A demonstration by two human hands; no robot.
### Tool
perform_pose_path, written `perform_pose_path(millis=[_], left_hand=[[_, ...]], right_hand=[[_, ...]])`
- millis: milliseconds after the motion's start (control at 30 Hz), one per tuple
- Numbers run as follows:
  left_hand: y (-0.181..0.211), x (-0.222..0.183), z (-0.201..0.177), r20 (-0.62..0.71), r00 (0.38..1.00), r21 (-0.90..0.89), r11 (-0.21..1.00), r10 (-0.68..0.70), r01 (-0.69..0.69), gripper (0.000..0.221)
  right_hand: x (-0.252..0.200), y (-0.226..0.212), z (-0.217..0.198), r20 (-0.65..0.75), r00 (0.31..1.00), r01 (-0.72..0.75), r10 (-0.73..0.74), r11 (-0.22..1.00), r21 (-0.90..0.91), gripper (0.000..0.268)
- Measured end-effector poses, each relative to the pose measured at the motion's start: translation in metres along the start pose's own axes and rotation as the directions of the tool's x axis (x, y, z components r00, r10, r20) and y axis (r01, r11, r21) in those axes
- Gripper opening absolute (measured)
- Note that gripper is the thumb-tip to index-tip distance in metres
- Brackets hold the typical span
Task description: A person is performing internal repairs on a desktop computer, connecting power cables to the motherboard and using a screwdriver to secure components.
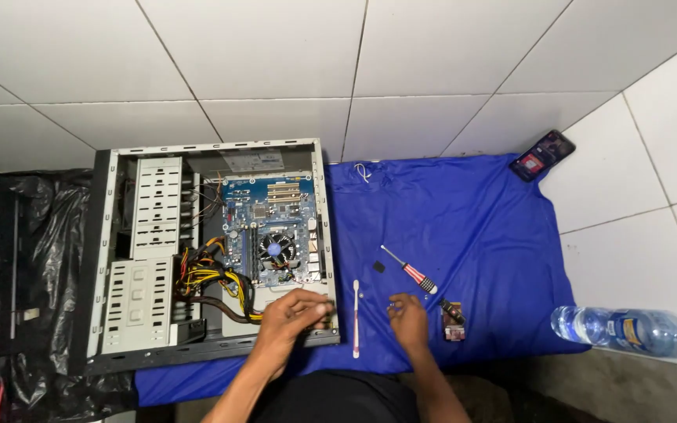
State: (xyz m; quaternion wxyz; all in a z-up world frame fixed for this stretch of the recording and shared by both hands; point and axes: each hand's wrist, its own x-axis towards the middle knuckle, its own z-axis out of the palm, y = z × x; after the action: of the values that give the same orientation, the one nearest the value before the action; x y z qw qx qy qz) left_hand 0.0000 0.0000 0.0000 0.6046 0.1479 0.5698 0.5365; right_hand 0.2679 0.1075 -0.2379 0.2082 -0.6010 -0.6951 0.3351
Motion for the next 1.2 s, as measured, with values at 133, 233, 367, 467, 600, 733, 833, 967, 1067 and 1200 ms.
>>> perform_pose_path(millis=[133,233,367,467,600,733,833,967,1067,1200], left_hand=[[-0.006,-0.001,-0.017,-0.038,0.998,-0.054,0.997,0.051,-0.053,0.017],[-0.011,0.000,-0.023,-0.061,0.995,-0.063,0.995,0.079,-0.083,0.016],[-0.012,0.000,-0.028,-0.077,0.992,-0.057,0.993,0.098,-0.102,0.017],[-0.011,-0.003,-0.031,-0.108,0.991,-0.050,0.995,0.078,-0.083,0.019],[0.000,-0.017,-0.031,-0.120,0.991,-0.039,0.998,0.053,-0.058,0.018],[0.009,-0.019,-0.028,-0.103,0.994,-0.074,0.996,0.042,-0.050,0.018],[0.014,-0.027,-0.035,-0.138,0.990,-0.072,0.997,0.025,-0.035,0.020],[0.000,-0.024,-0.060,-0.233,0.969,-0.109,0.988,0.080,-0.108,0.016],[0.009,-0.029,-0.070,-0.306,0.951,-0.096,0.992,0.047,-0.080,0.021],[0.017,-0.034,-0.078,-0.299,0.951,-0.113,0.987,0.076,-0.114,0.021]], right_hand=[[-0.017,-0.035,0.005,0.118,0.991,0.081,-0.061,0.982,-0.172,0.023],[-0.030,-0.055,0.013,0.296,0.952,0.133,-0.070,0.971,-0.199,0.004],[-0.036,-0.065,0.015,0.488,0.865,0.033,0.114,0.959,-0.283,0.031],[-0.022,-0.039,0.016,0.211,0.964,0.208,-0.163,0.954,-0.216,0.020],[0.016,-0.044,-0.030,-0.048,0.994,0.075,-0.102,0.915,-0.398,0.033],[0.053,-0.002,-0.039,0.038,0.995,0.095,-0.090,0.796,-0.598,0.052],[0.054,-0.010,-0.048,0.050,0.994,0.113,-0.102,0.869,-0.481,0.038],[0.038,-0.077,-0.080,-0.098,0.985,0.128,-0.144,0.980,-0.154,0.034],[0.019,-0.146,-0.106,-0.103,0.992,0.094,-0.068,0.957,0.276,0.025],[-0.001,-0.185,-0.113,-0.064,0.996,-0.004,0.061,0.752,0.659,0.030]])
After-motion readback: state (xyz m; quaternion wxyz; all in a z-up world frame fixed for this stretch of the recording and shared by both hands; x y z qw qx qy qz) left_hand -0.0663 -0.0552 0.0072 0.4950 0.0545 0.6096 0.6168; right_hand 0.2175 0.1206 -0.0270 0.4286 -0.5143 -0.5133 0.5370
